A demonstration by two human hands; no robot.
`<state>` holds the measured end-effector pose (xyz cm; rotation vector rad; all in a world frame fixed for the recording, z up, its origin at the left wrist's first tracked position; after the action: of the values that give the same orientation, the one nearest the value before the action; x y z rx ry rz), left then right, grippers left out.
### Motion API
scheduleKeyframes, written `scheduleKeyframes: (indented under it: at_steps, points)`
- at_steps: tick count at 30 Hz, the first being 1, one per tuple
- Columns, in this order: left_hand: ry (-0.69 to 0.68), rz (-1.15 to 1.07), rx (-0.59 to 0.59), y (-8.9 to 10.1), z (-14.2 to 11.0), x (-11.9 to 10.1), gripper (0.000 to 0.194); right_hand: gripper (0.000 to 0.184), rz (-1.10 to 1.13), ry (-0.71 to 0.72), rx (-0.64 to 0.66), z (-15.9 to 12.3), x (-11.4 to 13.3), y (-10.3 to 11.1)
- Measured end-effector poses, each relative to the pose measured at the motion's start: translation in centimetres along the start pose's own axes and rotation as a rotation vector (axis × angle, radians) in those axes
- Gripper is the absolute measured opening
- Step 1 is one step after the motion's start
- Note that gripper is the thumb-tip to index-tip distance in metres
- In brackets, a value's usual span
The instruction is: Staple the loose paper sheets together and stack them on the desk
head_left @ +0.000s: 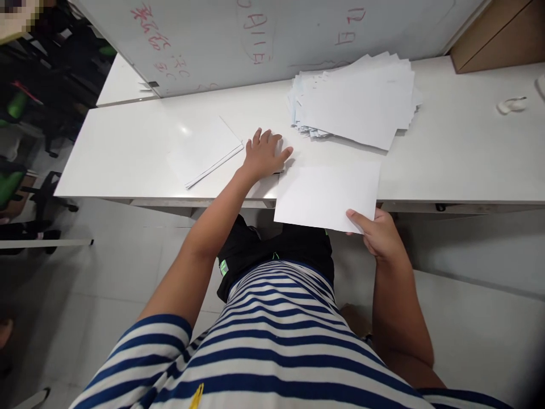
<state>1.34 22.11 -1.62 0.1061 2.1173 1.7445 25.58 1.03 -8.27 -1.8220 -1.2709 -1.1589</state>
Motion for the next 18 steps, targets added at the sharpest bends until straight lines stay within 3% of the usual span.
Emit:
scheduleKeyframes:
  at_steps: [8, 18]
  points:
    - [-0.007, -0.043, -0.040, -0.1, 0.1, 0.0, 0.068, 0.032, -0.012, -0.007, 0.004, 0.2, -0.2, 0.2]
    - [-0.001, -0.008, 0.004, -0.7, 0.9, -0.3, 0.070, 0.035, -0.039, 0.003, -0.010, 0.6, -1.0, 0.7]
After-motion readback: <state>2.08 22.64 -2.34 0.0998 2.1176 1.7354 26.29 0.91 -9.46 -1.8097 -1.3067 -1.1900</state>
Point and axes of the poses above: each hand's wrist, its own z-axis towards the middle knuckle, its own y-axis out of the back of the hand, x = y × z, the point moved 8 cm from there along z, towards the middle knuckle
